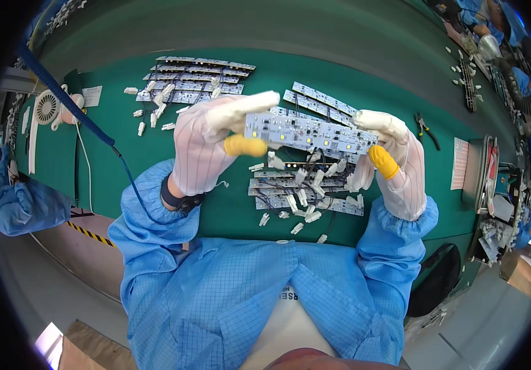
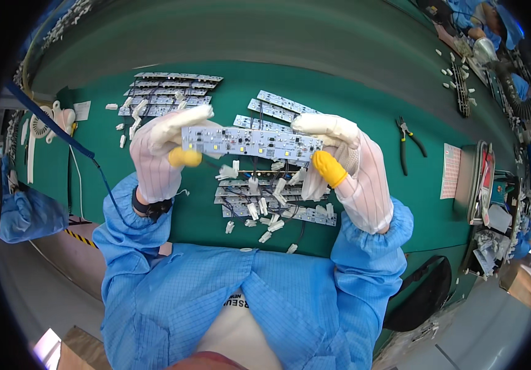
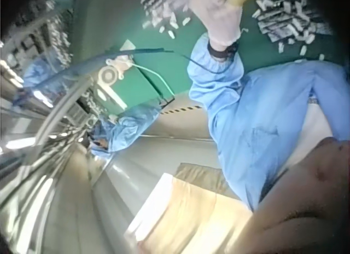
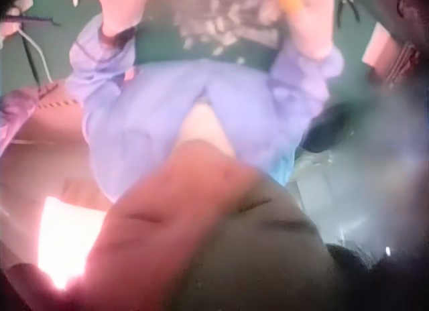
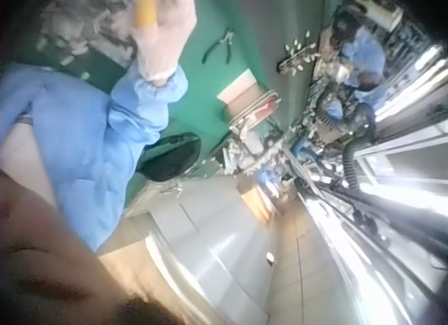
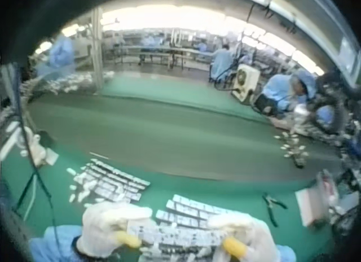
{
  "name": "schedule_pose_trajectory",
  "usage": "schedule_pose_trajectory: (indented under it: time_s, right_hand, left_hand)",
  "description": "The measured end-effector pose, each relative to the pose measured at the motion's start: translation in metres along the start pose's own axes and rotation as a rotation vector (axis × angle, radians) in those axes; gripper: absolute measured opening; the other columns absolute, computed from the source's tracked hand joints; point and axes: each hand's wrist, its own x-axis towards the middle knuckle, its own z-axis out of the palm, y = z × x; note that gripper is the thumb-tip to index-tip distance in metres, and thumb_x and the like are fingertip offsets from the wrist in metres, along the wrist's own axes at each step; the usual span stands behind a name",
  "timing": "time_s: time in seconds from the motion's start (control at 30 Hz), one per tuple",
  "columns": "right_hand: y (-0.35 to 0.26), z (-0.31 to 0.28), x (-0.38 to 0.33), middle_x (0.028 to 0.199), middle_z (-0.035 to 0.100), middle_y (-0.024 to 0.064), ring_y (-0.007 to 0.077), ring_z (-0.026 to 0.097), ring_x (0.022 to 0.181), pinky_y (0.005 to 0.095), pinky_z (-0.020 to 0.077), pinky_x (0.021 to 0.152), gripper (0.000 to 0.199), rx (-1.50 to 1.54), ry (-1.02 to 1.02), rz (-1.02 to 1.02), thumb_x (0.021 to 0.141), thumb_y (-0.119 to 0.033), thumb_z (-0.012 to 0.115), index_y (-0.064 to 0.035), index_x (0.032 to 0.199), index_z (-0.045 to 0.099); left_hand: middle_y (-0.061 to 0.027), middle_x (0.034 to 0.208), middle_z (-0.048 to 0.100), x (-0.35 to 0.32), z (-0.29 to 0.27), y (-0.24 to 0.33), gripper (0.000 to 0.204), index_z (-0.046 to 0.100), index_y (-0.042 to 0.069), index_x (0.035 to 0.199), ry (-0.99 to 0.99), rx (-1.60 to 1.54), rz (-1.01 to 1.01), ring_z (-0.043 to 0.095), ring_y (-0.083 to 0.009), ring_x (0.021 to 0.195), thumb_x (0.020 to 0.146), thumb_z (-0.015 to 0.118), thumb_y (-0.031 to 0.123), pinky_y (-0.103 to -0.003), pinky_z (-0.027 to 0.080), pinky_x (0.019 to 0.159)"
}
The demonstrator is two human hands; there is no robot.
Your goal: Manual inspection of printed circuit board (PCB) strips at a production workbench.
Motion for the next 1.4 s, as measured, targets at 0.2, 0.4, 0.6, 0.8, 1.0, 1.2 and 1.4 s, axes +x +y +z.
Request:
schedule_pose_trajectory:
  time_s: [0.2,0.4,0.6,0.8,1.0,1.2,1.4]
  right_hand:
    - [-0.004,0.008,-0.003,0.094,0.063,0.0138,0.0129,0.062,0.060,0.0215,0.0460,0.052,0.040,-0.059,-0.056,-0.029,0.088,-0.015,0.058,0.0041,0.122,0.051]
    - [0.000,0.000,0.003,0.081,0.063,0.0099,0.0100,0.060,0.058,0.0197,0.0458,0.050,0.037,-0.081,0.008,0.002,0.091,-0.017,0.055,0.0033,0.122,0.051]
    - [0.005,-0.002,0.002,0.084,0.063,0.0099,0.0097,0.060,0.058,0.0199,0.0465,0.050,0.037,-0.092,0.001,-0.004,0.092,-0.020,0.056,0.0023,0.122,0.052]
    - [-0.001,0.001,-0.005,0.091,0.064,0.0125,0.0116,0.062,0.060,0.0204,0.0478,0.051,0.039,-0.079,0.049,0.002,0.089,-0.017,0.059,0.0022,0.122,0.052]
    - [-0.018,0.014,-0.006,0.110,0.059,0.0184,0.0162,0.065,0.063,0.0225,0.0506,0.055,0.062,0.045,-0.092,0.093,0.083,-0.034,0.070,0.0092,0.122,0.048]
    - [-0.013,0.008,-0.001,0.101,0.062,0.0168,0.0134,0.064,0.062,0.0215,0.0497,0.053,0.052,-0.043,-0.045,0.065,0.087,-0.032,0.064,0.0062,0.121,0.051]
    - [0.004,-0.001,0.006,0.083,0.064,0.0108,0.0109,0.061,0.054,0.0191,0.0465,0.047,0.046,-0.114,0.030,0.012,0.092,-0.033,0.058,0.0026,0.121,0.053]
  left_hand:
    - [-0.0067,0.086,0.068,-0.008,0.004,-0.010,0.045,0.068,0.007,0.106,-0.016,-0.047,-0.212,0.062,-0.0184,0.069,0.072,0.072,0.037,-0.028,0.048,0.064]
    - [-0.0083,0.098,0.070,-0.003,-0.005,0.004,0.046,0.070,0.004,0.101,-0.069,-0.266,-0.244,0.067,-0.0204,0.081,0.071,0.073,0.039,-0.028,0.051,0.073]
    - [-0.0098,0.100,0.070,-0.010,-0.002,0.002,0.046,0.069,0.003,0.104,-0.036,-0.293,-0.266,0.067,-0.0212,0.085,0.073,0.073,0.036,-0.029,0.052,0.076]
    - [-0.0080,0.090,0.069,-0.004,0.001,-0.002,0.046,0.067,0.007,0.113,-0.026,-0.199,-0.223,0.063,-0.0165,0.073,0.077,0.071,0.035,-0.026,0.049,0.068]
    - [-0.0074,0.082,0.067,0.002,0.005,-0.002,0.045,0.064,0.010,0.118,-0.075,-0.083,-0.275,0.058,-0.0138,0.066,0.081,0.067,0.034,-0.025,0.045,0.063]
    - [-0.0107,0.099,0.068,0.000,0.001,0.002,0.051,0.062,0.000,0.117,-0.061,-0.201,-0.313,0.061,-0.0125,0.078,0.084,0.065,0.039,-0.025,0.048,0.072]
    - [-0.0147,0.102,0.069,-0.007,-0.002,0.000,0.051,0.064,-0.005,0.110,-0.079,-0.369,-0.230,0.065,-0.0170,0.085,0.080,0.070,0.035,-0.029,0.050,0.080]
